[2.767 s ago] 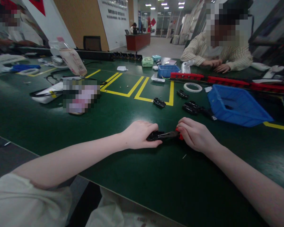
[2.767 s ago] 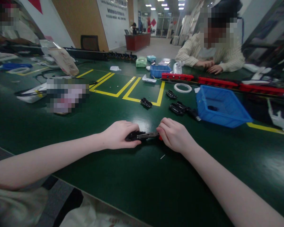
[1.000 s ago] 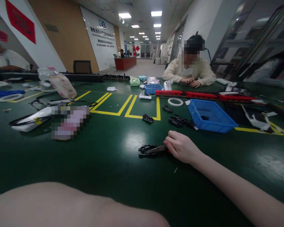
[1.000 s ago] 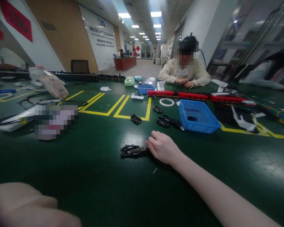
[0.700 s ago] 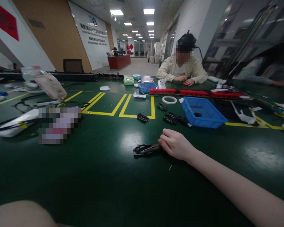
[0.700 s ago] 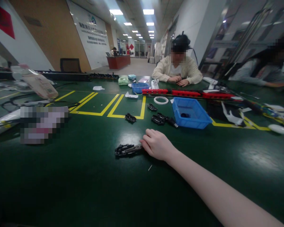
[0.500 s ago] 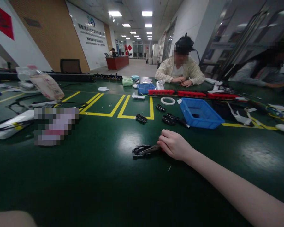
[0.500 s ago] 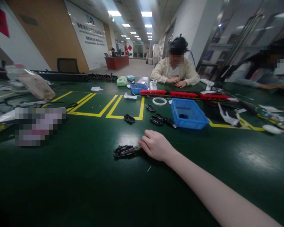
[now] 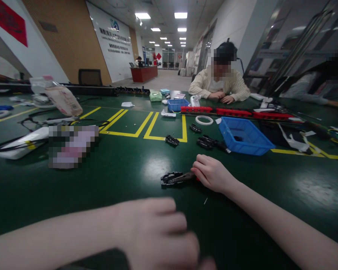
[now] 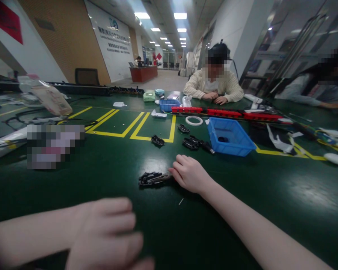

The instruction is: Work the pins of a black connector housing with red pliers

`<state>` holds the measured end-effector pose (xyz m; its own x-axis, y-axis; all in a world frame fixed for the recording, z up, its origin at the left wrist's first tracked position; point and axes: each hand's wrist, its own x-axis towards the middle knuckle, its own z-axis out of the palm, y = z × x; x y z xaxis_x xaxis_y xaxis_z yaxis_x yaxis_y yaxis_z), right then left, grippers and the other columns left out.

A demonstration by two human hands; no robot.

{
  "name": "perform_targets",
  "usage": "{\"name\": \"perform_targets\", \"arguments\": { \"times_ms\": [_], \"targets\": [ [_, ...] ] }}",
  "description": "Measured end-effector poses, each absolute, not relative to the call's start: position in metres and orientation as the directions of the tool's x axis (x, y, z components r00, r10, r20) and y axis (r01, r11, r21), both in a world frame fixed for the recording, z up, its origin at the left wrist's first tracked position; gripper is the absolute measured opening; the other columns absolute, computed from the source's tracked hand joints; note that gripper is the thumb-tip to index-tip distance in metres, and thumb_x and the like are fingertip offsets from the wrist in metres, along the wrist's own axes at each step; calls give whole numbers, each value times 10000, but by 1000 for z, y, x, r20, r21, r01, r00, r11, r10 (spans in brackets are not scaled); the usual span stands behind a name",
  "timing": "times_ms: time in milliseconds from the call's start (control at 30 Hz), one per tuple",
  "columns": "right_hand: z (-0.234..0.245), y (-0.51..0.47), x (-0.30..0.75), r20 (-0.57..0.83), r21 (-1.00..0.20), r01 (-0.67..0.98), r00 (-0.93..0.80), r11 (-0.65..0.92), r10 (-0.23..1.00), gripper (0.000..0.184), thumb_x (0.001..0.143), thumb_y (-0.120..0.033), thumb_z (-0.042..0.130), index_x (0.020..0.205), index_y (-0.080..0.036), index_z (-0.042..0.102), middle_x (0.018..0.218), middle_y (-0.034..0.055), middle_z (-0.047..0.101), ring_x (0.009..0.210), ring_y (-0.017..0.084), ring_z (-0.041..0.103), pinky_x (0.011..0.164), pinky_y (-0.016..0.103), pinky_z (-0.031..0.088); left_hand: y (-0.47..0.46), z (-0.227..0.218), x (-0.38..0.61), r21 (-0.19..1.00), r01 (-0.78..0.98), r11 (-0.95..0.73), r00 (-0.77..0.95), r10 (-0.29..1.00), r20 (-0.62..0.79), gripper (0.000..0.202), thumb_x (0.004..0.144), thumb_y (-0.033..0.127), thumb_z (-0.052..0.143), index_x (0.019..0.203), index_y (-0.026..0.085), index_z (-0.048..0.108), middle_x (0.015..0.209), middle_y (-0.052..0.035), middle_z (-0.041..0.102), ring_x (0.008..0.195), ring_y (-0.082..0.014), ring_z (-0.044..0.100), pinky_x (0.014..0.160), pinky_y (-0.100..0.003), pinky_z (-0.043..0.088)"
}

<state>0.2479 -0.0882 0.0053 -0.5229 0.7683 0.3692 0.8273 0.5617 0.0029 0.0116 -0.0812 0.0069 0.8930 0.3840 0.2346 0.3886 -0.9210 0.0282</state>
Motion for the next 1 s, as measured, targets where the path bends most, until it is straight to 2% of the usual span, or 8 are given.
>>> {"name": "perform_targets", "arguments": {
  "times_ms": [100,267,467,600,800,1000],
  "targets": [
    [4,-88,248,374,12,828,-524,561,765,371,953,-297,300,735,-150,561,757,65,521,660,141,443,610,277,349,-73,8,12,29,409,-912,885,404,233,387,877,496,521,1141,213,544,1052,-70,581,956,-216,589,809,-336,476],
    [3,-88,248,393,18,823,-528,567,753,357,950,-286,312,731,-151,559,744,57,525,656,137,457,603,270,352,-55,12,13,25,438,-899,873,432,225,493,843,569,512,1163,195,502,1021,-71,578,914,-220,591,758,-318,442],
    [4,-89,249,412,3,820,-523,573,746,335,943,-281,341,737,-148,569,735,53,529,649,133,467,588,264,357,-47,10,15,114,458,-882,863,472,180,331,850,434,564,1081,200,527,991,-19,565,850,-171,573,718,-291,437],
    [5,-90,250,419,-5,820,-518,573,746,338,943,-275,339,735,-148,574,723,52,528,643,133,471,581,258,368,-45,10,15,169,440,-882,871,465,160,336,849,446,574,1073,199,527,982,-13,554,801,-163,571,706,-288,450],
    [7,-89,248,439,13,813,-528,582,727,344,943,-255,336,732,-146,584,712,51,529,625,125,471,563,245,376,-42,8,16,157,421,-893,880,445,166,340,857,459,560,1069,197,517,977,-12,551,779,-169,574,677,-293,455],
    [8,-91,247,449,43,810,-539,585,713,359,940,-232,326,704,-140,581,695,50,518,594,114,466,532,235,374,-40,9,17,198,418,-887,880,449,156,350,840,459,580,1043,183,510,950,-21,583,757,-175,584,624,-278,443]
  ]
}}
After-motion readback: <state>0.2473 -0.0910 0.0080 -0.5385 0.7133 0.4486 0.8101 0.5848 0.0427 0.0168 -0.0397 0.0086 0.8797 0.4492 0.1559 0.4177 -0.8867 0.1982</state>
